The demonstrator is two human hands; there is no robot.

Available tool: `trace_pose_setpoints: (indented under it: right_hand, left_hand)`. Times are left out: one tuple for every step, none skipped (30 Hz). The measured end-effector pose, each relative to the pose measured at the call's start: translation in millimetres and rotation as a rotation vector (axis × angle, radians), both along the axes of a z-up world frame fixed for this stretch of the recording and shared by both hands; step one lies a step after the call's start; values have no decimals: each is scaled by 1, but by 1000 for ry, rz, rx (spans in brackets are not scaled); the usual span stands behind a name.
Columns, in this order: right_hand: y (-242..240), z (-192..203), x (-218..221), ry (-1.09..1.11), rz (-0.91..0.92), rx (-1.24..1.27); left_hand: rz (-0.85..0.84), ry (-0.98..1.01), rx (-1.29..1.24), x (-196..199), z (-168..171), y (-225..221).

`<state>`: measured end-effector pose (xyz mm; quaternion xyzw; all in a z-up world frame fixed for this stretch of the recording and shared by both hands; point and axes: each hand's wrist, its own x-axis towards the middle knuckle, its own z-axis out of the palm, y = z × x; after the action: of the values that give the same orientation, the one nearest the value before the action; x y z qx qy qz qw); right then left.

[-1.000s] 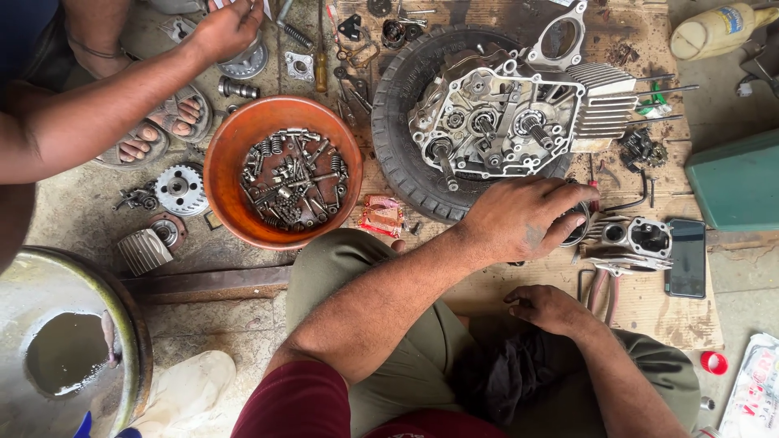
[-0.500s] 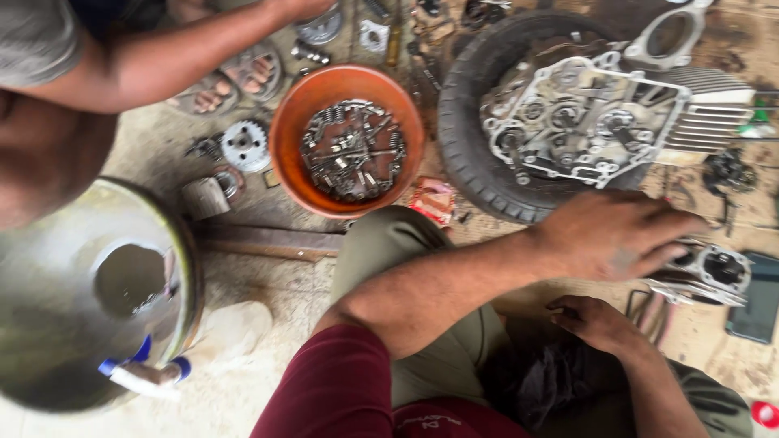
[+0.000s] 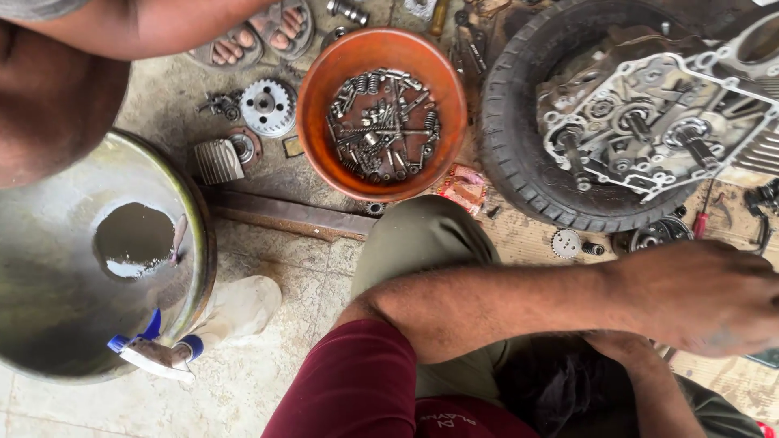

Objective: Disassembling and cleaning motorcycle engine parts for repair.

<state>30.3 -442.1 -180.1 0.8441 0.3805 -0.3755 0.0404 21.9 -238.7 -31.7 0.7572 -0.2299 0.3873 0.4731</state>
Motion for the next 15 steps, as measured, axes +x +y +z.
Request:
trace_pose_setpoints:
  right_hand:
    - [-5, -7, 1, -19, 15, 45]
    - [-12, -16, 5, -37, 31, 91]
    - [-19, -26, 9, -54, 47, 137]
    - [-26, -36, 12, -70, 64, 184]
    - [-31, -43, 15, -85, 80, 232]
    - [-35, -51, 18, -100, 94, 280]
    - [-39, -59, 21, -115, 107, 329]
    - [-44, -65, 21, -131, 118, 377]
    - [-50, -71, 22, -146, 128, 425]
    - [-55, -77, 23, -163, 136, 475]
    - [-53, -75, 20, -180, 145, 525]
    - [-51, -73, 17, -197, 153, 574]
    - [-49, -72, 14, -214, 160, 624]
    - [-33, -52, 11, -229, 167, 674]
    - [-17, -35, -1, -244, 174, 724]
  left_hand:
    - [-19, 24, -3, -2, 0, 0]
    - [-9, 28, -9, 2, -6, -4]
    - [-16, 33, 21, 6, -11, -9]
    - [-23, 39, 51, 9, -17, -13]
    - [-13, 44, 46, 13, -21, -18]
    - [-49, 54, 45, 17, -26, -22]
    - [-86, 65, 43, 22, -31, -26]
    - [-80, 68, 38, 24, -35, -30]
    - [-98, 91, 36, 27, -40, -35]
    - [-117, 113, 36, 30, -44, -39]
    - [-113, 115, 33, 35, -50, -42]
    - [-82, 88, 38, 39, -55, -45]
    - [-52, 61, 43, 44, -60, -49]
    - [-47, 64, 39, 48, -65, -51]
    - [-23, 60, 55, 52, -69, -55]
